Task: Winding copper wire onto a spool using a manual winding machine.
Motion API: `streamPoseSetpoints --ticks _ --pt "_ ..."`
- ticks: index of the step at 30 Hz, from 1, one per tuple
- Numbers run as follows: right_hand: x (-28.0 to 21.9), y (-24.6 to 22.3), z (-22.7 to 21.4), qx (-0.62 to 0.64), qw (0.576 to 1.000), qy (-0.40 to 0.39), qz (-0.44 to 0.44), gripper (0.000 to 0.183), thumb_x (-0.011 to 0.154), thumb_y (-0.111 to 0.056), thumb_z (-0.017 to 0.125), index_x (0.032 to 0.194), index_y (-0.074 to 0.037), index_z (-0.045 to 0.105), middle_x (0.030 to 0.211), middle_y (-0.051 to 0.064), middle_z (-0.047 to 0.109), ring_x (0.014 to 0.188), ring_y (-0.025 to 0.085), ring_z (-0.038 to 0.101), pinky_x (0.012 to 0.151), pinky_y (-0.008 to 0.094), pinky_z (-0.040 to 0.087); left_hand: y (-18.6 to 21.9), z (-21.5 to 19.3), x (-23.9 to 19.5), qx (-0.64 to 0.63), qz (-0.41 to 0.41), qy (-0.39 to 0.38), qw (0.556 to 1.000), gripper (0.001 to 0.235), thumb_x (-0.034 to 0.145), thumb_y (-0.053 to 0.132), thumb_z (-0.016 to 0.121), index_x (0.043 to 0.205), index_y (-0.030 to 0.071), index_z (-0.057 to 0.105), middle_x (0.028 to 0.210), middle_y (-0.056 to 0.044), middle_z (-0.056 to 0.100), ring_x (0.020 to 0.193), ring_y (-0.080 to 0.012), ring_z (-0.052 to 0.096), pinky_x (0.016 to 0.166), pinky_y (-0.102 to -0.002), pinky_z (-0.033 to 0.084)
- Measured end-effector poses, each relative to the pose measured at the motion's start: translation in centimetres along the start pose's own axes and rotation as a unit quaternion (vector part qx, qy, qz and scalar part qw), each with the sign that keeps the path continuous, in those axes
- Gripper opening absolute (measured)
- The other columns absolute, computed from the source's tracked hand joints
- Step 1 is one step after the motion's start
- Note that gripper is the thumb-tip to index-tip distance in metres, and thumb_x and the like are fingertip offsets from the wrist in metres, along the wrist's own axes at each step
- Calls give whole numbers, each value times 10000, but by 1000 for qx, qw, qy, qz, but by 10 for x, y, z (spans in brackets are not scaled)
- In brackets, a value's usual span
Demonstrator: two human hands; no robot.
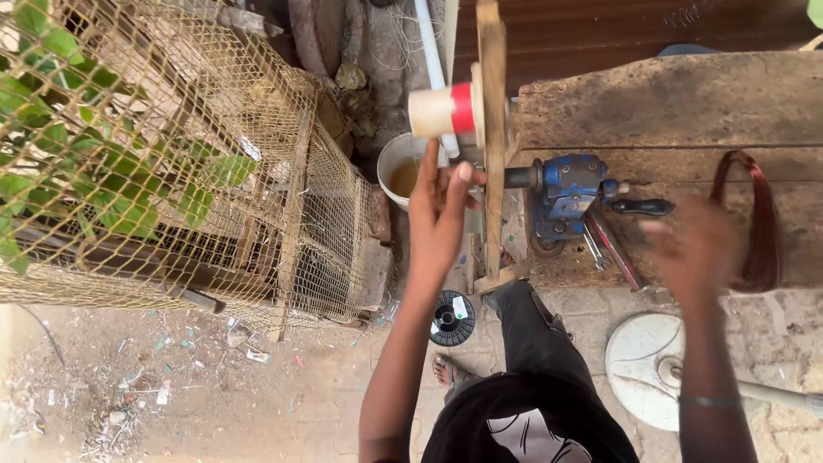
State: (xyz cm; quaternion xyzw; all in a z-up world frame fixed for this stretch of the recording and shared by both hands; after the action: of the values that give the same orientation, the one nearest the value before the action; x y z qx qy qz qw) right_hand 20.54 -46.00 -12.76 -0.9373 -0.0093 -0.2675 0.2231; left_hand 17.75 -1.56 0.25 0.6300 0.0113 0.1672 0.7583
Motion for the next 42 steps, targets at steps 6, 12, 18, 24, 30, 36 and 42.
streamPoseSetpoints --ticks 6,12,18,24,30,36,42 --pt "9 -112 57 -216 943 -157 -201 599 745 -500 799 1212 -134 718 1154 106 710 1156 275 651 1094 493 395 -49 -24 -63 93 -14 5 996 382 1103 301 511 871 48 680 588 44 554 479 -36 497 444 -227 386" --pt "6 -82 77 -217 939 -206 -171 438 787 -433 843 1116 -155 765 1088 56 745 1082 229 686 1007 404 443 -160 -40 -181 -17 -244 -10 970 470 1090 379 500 833 44 706 533 66 434 464 -46 359 446 -253 258" --pt "7 -98 61 -193 944 -191 -186 346 762 -409 837 997 -160 784 915 47 762 876 226 725 947 416 486 -176 -35 -198 -21 -250 -23 968 503 1093 386 486 778 45 679 530 80 377 488 -35 300 473 -265 228" --pt "-4 -84 55 -271 910 -274 -150 320 867 -496 798 952 -188 783 751 64 740 754 231 723 901 391 519 -195 -33 -208 -13 -241 -65 968 522 1092 361 509 698 43 635 537 82 376 505 -31 296 489 -273 226" --pt "-16 -96 28 -258 915 -243 -193 309 753 -228 804 1055 -180 758 897 9 758 891 182 727 897 362 497 -201 -30 -210 -14 -233 -56 971 522 1089 360 521 689 45 633 539 80 383 514 -27 295 494 -271 228" --pt "-22 -97 1 -240 927 -194 -212 380 740 -173 808 1116 -178 754 993 -12 766 931 140 712 853 320 453 -185 -30 -205 7 -208 -47 977 523 1086 366 529 681 48 621 541 78 391 512 -28 308 493 -273 235" --pt "-22 -90 -16 -227 933 -139 -242 321 802 -130 787 1114 -201 759 972 -36 755 929 106 695 862 294 433 -179 -29 -203 9 -203 -42 978 535 1083 368 539 666 44 618 531 70 390 505 -31 304 492 -277 231"
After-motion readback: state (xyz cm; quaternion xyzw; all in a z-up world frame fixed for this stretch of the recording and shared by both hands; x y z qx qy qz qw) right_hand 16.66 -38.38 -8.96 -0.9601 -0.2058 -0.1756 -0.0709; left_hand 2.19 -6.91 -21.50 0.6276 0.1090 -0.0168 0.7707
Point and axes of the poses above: each hand's wrist, its own x-axis towards the middle knuckle, its own z-axis out of the palm, y = z × x, the point moved 8 cm from there along x, towards the middle knuckle
